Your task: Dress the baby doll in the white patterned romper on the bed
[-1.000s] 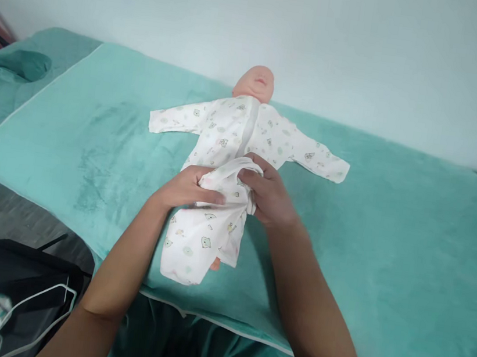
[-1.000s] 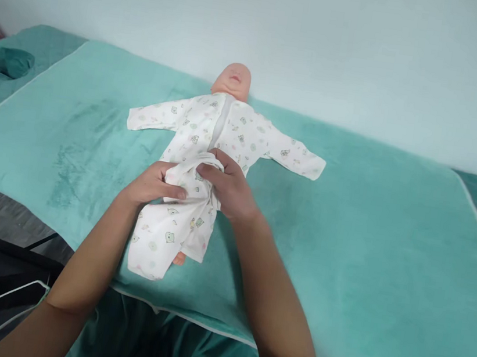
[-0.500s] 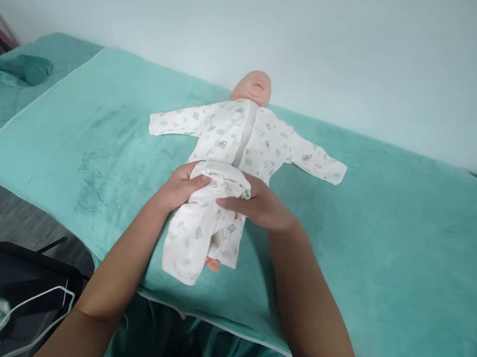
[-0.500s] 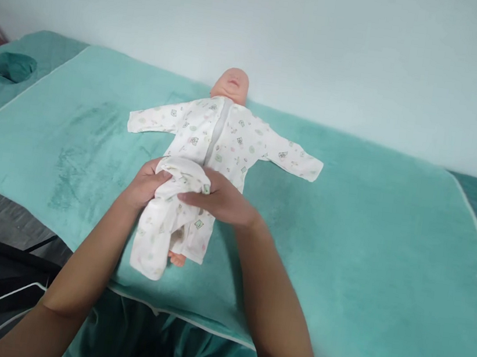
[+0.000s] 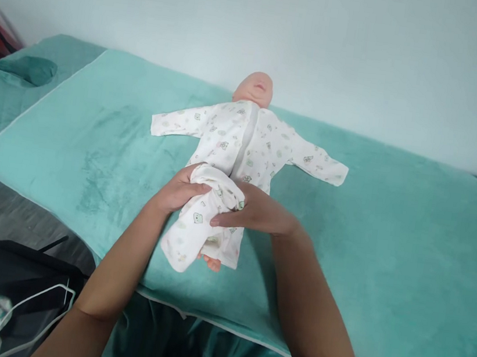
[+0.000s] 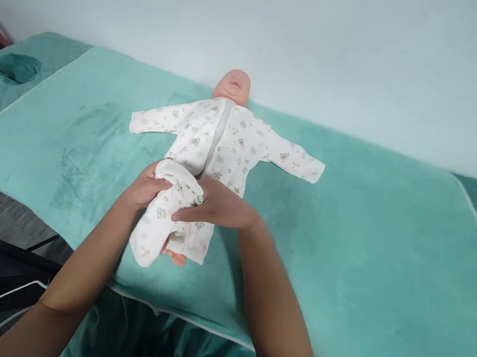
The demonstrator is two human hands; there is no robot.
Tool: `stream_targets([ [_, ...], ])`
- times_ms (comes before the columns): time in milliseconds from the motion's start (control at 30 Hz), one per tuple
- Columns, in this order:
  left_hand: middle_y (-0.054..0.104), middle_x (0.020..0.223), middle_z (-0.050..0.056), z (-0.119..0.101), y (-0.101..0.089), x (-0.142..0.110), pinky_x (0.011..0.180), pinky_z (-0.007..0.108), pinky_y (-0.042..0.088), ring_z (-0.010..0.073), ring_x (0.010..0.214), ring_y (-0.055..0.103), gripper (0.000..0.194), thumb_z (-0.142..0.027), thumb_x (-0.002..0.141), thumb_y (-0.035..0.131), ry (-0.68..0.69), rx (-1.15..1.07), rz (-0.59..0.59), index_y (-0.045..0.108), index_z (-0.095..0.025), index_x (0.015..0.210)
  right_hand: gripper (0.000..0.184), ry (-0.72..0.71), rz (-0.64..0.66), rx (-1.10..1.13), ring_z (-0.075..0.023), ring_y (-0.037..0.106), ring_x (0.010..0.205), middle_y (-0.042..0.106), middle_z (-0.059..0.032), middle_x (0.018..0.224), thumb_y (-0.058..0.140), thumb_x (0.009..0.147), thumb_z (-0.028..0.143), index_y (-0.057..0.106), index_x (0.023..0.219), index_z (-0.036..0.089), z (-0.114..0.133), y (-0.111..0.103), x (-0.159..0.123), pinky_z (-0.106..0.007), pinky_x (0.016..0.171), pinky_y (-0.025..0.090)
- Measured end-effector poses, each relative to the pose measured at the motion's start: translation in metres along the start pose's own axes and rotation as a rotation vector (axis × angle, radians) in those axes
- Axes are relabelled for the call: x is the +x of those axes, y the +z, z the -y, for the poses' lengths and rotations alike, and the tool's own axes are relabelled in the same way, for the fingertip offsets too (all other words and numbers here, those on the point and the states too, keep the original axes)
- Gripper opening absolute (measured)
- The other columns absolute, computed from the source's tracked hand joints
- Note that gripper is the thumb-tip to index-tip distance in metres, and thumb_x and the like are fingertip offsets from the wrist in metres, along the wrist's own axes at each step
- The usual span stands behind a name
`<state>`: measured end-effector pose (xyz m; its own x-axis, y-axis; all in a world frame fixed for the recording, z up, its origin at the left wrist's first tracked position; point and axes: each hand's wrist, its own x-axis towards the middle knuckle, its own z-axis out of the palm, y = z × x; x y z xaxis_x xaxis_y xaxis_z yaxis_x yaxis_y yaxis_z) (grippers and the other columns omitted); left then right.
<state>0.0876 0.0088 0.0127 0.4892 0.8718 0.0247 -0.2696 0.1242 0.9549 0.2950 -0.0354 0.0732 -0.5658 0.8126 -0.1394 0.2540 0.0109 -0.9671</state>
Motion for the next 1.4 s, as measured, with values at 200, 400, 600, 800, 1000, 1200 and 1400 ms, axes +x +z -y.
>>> stream_targets([
  [200,0.077,0.096,0.006,-0.004,0.005,0.0,0.071,0.027,0.054,0.0189,0.082,0.069,0.05,-0.053,0.073,0.085,-0.014,0.024,0.055,0.074,-0.017,0.106,0.039,-0.08,-0.137,0.291,-0.0219,0.07,0.092,0.076,-0.0037,0.099,0.084,0.077,0.04,0.073,0.107,0.017,-0.014,0.002,0.001,-0.033,0.08,0.057],
  [400,0.078,0.096,0.006,-0.008,0.02,-0.007,0.073,0.029,0.055,0.0201,0.084,0.071,0.047,-0.055,0.075,0.083,0.044,-0.001,-0.046,0.076,-0.018,0.102,0.032,-0.137,-0.265,0.236,-0.0202,0.068,0.094,0.074,-0.0031,0.101,0.077,0.084,0.039,0.071,0.11,0.02,-0.015,0.008,0.005,-0.032,0.081,0.053],
  [600,0.076,0.094,0.004,-0.016,0.054,-0.048,0.072,0.028,0.053,0.018,0.081,0.069,0.042,-0.051,0.08,0.081,0.033,0.011,-0.35,0.074,-0.018,0.105,0.015,-0.059,-0.382,-0.135,-0.0172,0.062,0.082,0.07,0.0011,0.087,0.068,0.086,0.035,0.066,0.092,0.021,-0.003,0.011,0.006,-0.028,0.072,0.046],
  [800,0.071,0.083,0.0,-0.026,0.097,-0.102,0.07,0.026,0.052,0.0151,0.076,0.067,0.033,-0.046,0.086,0.076,-0.121,-0.156,-0.62,0.071,-0.02,0.105,0.011,-0.079,-0.265,-0.457,-0.0177,0.063,0.082,0.071,-0.0006,0.088,0.069,0.081,0.028,0.066,0.085,0.019,0.005,0.014,0.01,-0.027,0.074,0.041],
  [1000,0.074,0.117,0.008,-0.021,0.122,-0.138,0.092,0.031,0.052,0.0207,0.103,0.07,0.038,-0.038,0.087,0.075,-0.128,-0.412,-0.733,0.07,-0.02,0.12,0.016,-0.01,-0.136,-0.77,-0.0183,0.063,0.085,0.073,-0.0023,0.093,0.073,0.079,0.03,0.065,0.087,0.02,0.009,0.02,0.011,-0.028,0.07,0.036],
  [1200,0.075,0.114,0.007,-0.004,0.124,-0.157,0.09,0.029,0.052,0.0186,0.102,0.07,0.036,-0.037,0.08,0.082,-0.137,-0.456,-0.843,0.072,-0.019,0.11,0.012,0.129,-0.042,-1.033,-0.0212,0.066,0.086,0.075,-0.0052,0.092,0.063,0.084,0.031,0.068,0.087,0.021,0.016,0.029,0.012,-0.03,0.062,0.03],
  [1400,0.071,0.094,0.0,0.013,0.094,-0.163,0.079,0.024,0.048,0.013,0.084,0.062,0.035,-0.039,0.075,0.085,-0.117,-0.209,-0.91,0.071,-0.018,0.099,0.021,0.13,-0.049,-1.109,-0.0231,0.069,0.087,0.077,-0.0061,0.092,0.061,0.086,0.039,0.072,0.093,0.023,0.011,0.034,0.012,-0.03,0.061,0.029],
])
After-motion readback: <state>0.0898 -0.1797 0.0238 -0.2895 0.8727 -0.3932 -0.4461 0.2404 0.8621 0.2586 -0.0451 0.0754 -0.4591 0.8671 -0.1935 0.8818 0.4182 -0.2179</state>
